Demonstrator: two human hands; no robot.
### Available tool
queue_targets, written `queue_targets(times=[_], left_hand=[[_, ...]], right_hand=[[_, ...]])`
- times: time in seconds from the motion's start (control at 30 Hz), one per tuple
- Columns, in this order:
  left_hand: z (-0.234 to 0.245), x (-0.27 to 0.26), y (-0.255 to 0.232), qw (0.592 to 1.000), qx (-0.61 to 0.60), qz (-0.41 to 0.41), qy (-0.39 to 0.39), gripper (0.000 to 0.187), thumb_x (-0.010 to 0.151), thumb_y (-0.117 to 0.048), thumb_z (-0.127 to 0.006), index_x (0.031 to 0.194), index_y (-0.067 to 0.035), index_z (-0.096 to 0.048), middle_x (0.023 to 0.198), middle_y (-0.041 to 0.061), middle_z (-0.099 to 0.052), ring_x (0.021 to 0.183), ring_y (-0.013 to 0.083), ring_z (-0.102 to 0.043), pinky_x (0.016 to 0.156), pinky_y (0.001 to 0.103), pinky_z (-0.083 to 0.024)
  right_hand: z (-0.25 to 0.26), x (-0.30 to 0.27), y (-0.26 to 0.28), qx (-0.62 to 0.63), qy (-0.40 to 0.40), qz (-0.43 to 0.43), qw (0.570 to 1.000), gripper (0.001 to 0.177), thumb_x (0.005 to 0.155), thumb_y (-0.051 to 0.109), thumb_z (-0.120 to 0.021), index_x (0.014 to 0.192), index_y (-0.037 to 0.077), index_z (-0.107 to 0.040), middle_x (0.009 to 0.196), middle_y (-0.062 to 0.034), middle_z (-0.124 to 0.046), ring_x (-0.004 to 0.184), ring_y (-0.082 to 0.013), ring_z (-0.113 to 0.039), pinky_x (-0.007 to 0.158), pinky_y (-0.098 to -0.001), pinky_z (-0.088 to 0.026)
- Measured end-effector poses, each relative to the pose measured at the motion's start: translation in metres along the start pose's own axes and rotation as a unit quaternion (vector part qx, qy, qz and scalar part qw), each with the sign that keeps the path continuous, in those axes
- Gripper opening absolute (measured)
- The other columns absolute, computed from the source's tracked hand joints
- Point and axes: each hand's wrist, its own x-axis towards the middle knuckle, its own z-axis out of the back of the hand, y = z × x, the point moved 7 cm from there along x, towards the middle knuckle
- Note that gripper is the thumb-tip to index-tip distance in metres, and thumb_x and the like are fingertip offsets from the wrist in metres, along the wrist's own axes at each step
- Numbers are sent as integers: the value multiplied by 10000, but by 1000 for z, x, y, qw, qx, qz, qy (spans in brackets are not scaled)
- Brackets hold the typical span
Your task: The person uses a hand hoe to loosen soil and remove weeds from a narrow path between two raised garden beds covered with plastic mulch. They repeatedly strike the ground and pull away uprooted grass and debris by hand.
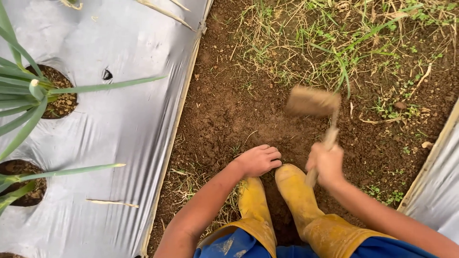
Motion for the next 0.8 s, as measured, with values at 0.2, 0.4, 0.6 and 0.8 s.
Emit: queue_targets(times=[0.2,0.4,0.6,0.8], left_hand=[[3,14,5,997,21,27,-65,308,1004,-149,-532,1300,-98,-596,1473,99,-544,1414,253,-485,1159,382,-415],[-38,11,13,996,61,70,-3,361,975,-171,-592,1324,-84,-566,1401,92,-571,1342,248,-550,1095,342,-486],[-35,-2,16,994,12,109,16,299,919,-77,-590,1211,-17,-579,1188,123,-583,1075,274,-620,881,301,-558],[-58,-12,18,988,18,148,35,187,928,-76,-601,1106,-54,-549,1058,72,-516,963,217,-598,805,252,-555]], right_hand=[[-15,-31,-81,-46,148,-217,964,64,951,24,-499,942,-16,-548,564,-16,-422,444,-130,-413,422,-336,-420],[-19,-23,-47,-43,117,-202,971,44,923,7,-537,964,-10,-536,601,8,-451,440,-102,-434,390,-300,-448],[-22,41,35,17,16,-55,998,96,930,2,-537,938,85,-490,650,22,-488,458,-93,-503,405,-279,-487],[-23,26,21,-15,-6,-11,1000,214,904,11,-559,712,85,-499,473,-60,-500,348,-157,-489,338,-337,-428]])
